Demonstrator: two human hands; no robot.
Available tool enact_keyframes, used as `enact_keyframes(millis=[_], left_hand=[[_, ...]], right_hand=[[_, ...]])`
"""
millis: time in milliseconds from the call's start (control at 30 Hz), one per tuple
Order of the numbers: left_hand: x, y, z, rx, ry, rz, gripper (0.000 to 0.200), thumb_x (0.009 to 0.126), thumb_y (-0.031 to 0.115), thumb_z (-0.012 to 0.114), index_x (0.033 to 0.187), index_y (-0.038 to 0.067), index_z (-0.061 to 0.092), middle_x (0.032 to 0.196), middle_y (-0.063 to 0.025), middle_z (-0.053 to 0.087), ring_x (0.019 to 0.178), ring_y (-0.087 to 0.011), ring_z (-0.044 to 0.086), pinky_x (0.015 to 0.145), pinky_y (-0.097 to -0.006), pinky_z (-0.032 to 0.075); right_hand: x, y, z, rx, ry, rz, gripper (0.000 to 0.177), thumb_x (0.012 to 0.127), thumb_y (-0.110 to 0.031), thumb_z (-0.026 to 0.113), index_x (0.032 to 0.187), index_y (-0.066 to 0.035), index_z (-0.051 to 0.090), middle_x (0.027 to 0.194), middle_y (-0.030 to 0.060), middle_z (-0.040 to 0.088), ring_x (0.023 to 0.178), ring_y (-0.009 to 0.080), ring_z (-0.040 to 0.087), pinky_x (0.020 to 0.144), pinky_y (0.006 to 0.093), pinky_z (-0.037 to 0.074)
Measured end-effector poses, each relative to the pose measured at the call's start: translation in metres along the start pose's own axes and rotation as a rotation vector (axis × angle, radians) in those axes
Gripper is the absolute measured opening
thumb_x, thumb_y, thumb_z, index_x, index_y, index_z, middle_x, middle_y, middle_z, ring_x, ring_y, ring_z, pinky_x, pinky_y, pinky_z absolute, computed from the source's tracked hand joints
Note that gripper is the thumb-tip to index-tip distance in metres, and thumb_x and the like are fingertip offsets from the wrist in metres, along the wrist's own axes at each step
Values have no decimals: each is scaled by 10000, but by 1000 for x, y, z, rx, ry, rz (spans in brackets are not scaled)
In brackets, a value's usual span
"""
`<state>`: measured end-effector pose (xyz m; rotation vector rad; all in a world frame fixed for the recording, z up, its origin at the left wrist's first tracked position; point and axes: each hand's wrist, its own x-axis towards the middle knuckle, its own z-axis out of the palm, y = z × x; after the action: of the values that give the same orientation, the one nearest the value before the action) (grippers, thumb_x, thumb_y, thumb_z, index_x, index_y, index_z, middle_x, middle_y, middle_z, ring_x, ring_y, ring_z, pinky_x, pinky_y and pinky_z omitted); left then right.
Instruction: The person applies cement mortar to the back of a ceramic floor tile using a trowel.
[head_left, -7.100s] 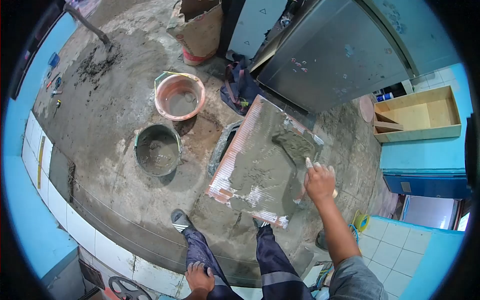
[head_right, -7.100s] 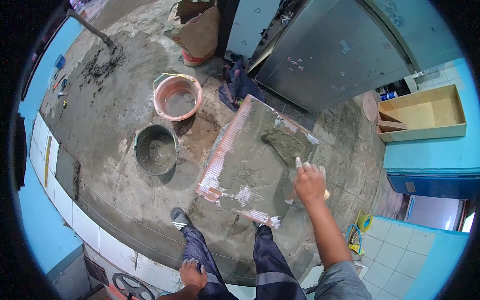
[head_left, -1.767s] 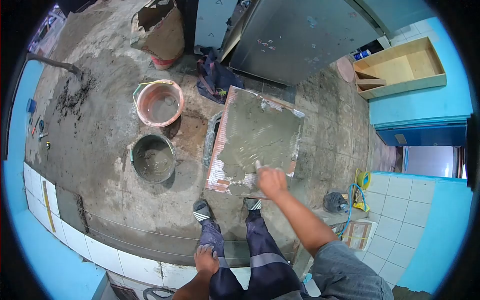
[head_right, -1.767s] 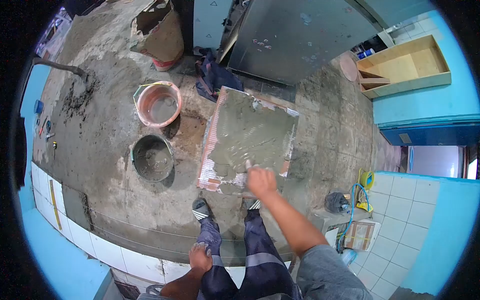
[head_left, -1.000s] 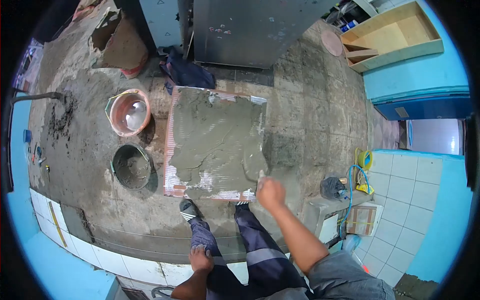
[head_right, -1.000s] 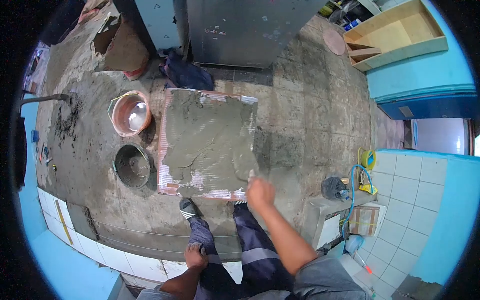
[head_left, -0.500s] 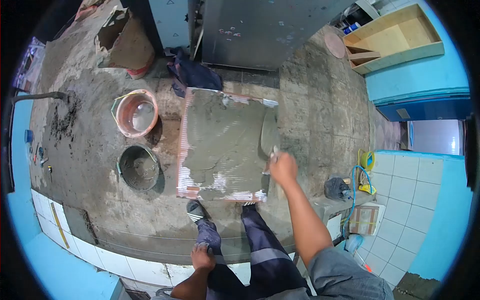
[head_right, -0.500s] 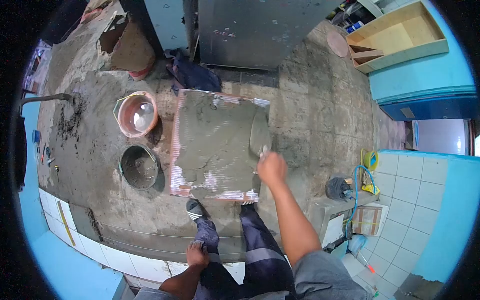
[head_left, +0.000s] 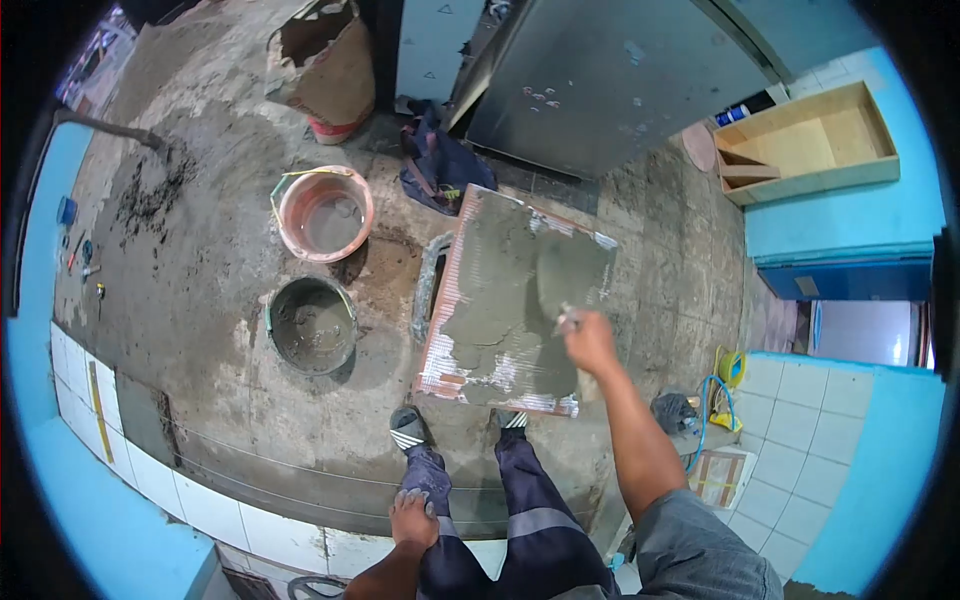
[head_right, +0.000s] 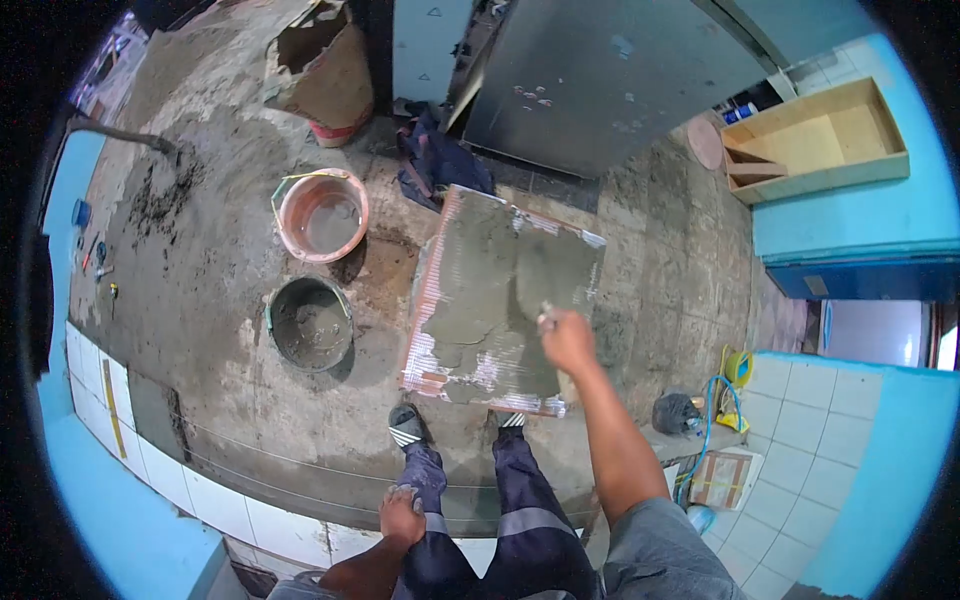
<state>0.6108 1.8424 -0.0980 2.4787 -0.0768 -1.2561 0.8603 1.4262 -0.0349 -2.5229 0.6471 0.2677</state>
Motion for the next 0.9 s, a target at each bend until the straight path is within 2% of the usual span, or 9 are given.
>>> enact_keyframes(millis=[67,167,333,400,500,600,700,767,900], left_hand=[[-3,-1,-5,-33,-19,-10,447,965,327,515,1341,94,581,1432,-113,542,1415,-327,381,1152,-492,297],[-6,-14,11,-19,22,9,436,969,319,510,1341,104,588,1441,-93,535,1421,-310,369,1150,-478,290],[-11,-10,25,-22,78,14,399,961,309,517,1296,126,631,1398,-54,570,1399,-272,386,1133,-457,296],[-12,-6,32,-32,113,11,387,953,302,527,1279,130,647,1382,-42,582,1388,-259,396,1126,-454,302],[-17,-1,40,-68,106,-5,386,954,302,530,1277,124,643,1394,-53,572,1388,-269,398,1132,-456,299],[-25,7,54,-96,105,-16,380,958,302,529,1272,120,640,1408,-68,564,1393,-288,402,1138,-462,299],[-28,17,68,-89,111,-35,376,955,293,532,1271,122,642,1400,-62,568,1384,-286,406,1131,-456,306],[-31,27,79,-77,115,-48,382,953,285,535,1280,119,640,1392,-51,569,1382,-281,399,1122,-448,309],[-30,57,90,-50,148,-92,378,955,265,524,1282,113,637,1381,-56,578,1374,-284,410,1113,-446,320]], right_hand=[[33,-8,-6,-28,38,73,235,888,-226,637,931,-15,731,934,281,689,910,439,681,814,522,532],[52,-38,23,-260,51,22,221,888,-214,619,911,-27,734,910,277,690,891,449,677,797,524,536],[-4,-46,68,-377,-159,-40,206,886,-196,592,911,-48,733,949,260,701,905,448,677,809,524,542],[-44,-51,52,-395,-283,-201,209,888,-193,592,925,-43,733,984,246,708,921,434,686,822,511,545],[-54,-14,19,-79,-267,-237,221,894,-198,593,922,-29,731,967,238,710,906,432,687,807,501,549],[-30,15,-8,-147,21,-109,238,901,-214,597,919,-20,734,921,240,708,869,429,689,777,505,551],[-19,32,11,-395,-20,-4,226,891,-213,609,892,-26,736,876,235,707,842,425,692,751,512,551],[-43,24,33,-448,-115,-48,226,885,-241,620,892,-49,737,795,233,687,760,432,678,715,513,541],[-104,23,38,-330,-361,-281,207,859,-220,617,850,-38,717,844,216,707,813,412,696,755,523,547]])
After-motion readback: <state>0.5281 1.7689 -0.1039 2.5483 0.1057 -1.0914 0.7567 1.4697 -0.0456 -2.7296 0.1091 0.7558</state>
